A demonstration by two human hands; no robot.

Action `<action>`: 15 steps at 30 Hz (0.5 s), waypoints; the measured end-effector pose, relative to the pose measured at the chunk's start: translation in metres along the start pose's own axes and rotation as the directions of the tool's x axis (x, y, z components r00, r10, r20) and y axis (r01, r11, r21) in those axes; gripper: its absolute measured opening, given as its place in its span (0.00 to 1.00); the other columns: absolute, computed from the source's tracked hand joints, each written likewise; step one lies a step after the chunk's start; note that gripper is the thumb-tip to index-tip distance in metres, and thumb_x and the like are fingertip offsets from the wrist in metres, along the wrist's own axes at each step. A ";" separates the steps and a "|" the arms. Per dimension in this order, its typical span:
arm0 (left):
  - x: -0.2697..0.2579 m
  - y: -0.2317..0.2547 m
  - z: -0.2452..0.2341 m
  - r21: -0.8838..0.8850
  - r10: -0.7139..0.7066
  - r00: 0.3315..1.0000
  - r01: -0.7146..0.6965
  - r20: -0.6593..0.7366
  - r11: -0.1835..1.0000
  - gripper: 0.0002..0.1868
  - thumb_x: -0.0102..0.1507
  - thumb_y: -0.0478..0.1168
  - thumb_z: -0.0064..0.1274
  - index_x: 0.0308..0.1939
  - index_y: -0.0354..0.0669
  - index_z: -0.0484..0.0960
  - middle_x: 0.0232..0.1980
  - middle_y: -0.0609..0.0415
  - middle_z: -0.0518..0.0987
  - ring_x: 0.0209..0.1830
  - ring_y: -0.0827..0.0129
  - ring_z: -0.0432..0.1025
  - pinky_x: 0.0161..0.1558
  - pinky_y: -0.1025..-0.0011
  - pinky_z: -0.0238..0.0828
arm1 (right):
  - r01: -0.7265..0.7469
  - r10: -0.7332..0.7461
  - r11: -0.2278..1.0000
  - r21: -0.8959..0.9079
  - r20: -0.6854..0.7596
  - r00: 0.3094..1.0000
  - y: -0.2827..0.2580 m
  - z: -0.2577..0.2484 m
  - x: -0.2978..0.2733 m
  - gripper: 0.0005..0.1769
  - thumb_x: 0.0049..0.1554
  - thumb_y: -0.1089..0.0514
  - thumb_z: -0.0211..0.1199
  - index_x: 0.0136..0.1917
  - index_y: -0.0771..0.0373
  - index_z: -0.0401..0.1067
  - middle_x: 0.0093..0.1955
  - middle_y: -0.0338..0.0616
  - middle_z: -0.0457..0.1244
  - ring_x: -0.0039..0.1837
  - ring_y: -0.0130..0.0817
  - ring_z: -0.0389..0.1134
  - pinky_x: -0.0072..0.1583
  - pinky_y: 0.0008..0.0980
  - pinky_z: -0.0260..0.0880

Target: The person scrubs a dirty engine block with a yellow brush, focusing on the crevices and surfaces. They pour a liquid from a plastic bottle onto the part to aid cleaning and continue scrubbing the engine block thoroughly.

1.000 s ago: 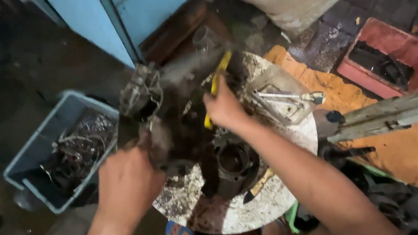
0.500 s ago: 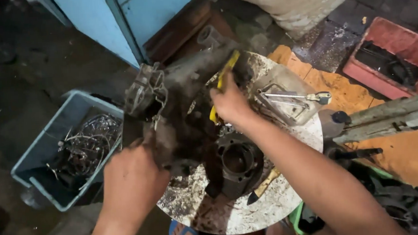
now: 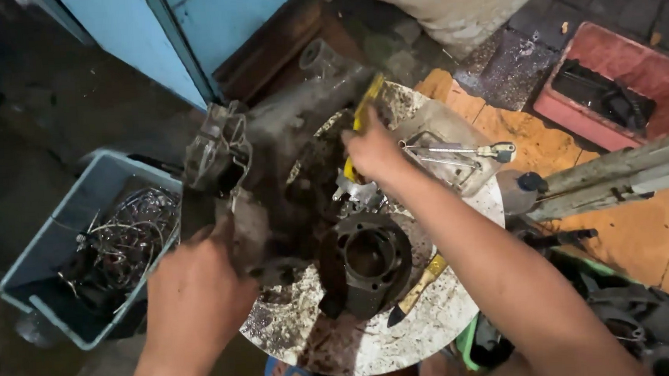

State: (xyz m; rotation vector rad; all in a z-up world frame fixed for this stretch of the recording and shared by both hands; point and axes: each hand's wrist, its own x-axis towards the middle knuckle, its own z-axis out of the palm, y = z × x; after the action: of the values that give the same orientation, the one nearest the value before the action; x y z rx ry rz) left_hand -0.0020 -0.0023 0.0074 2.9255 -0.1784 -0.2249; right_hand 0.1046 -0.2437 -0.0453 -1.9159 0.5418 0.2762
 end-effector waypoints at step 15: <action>0.005 0.003 -0.002 0.097 -0.114 0.985 0.102 0.129 0.990 0.25 0.55 0.49 0.53 0.56 0.54 0.74 0.32 0.42 0.84 0.33 0.37 0.79 0.39 0.43 0.77 | -0.012 0.007 0.998 -0.062 -0.072 0.997 0.019 0.013 0.032 0.46 0.61 0.50 0.53 0.85 0.44 0.35 0.76 0.56 0.57 0.41 0.39 0.70 0.38 0.36 0.70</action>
State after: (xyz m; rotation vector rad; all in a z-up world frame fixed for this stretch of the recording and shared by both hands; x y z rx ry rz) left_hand 0.0026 -0.0056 0.0092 3.0139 -0.0507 -0.4421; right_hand 0.1240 -0.2459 -0.0795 -1.9907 0.5963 0.2333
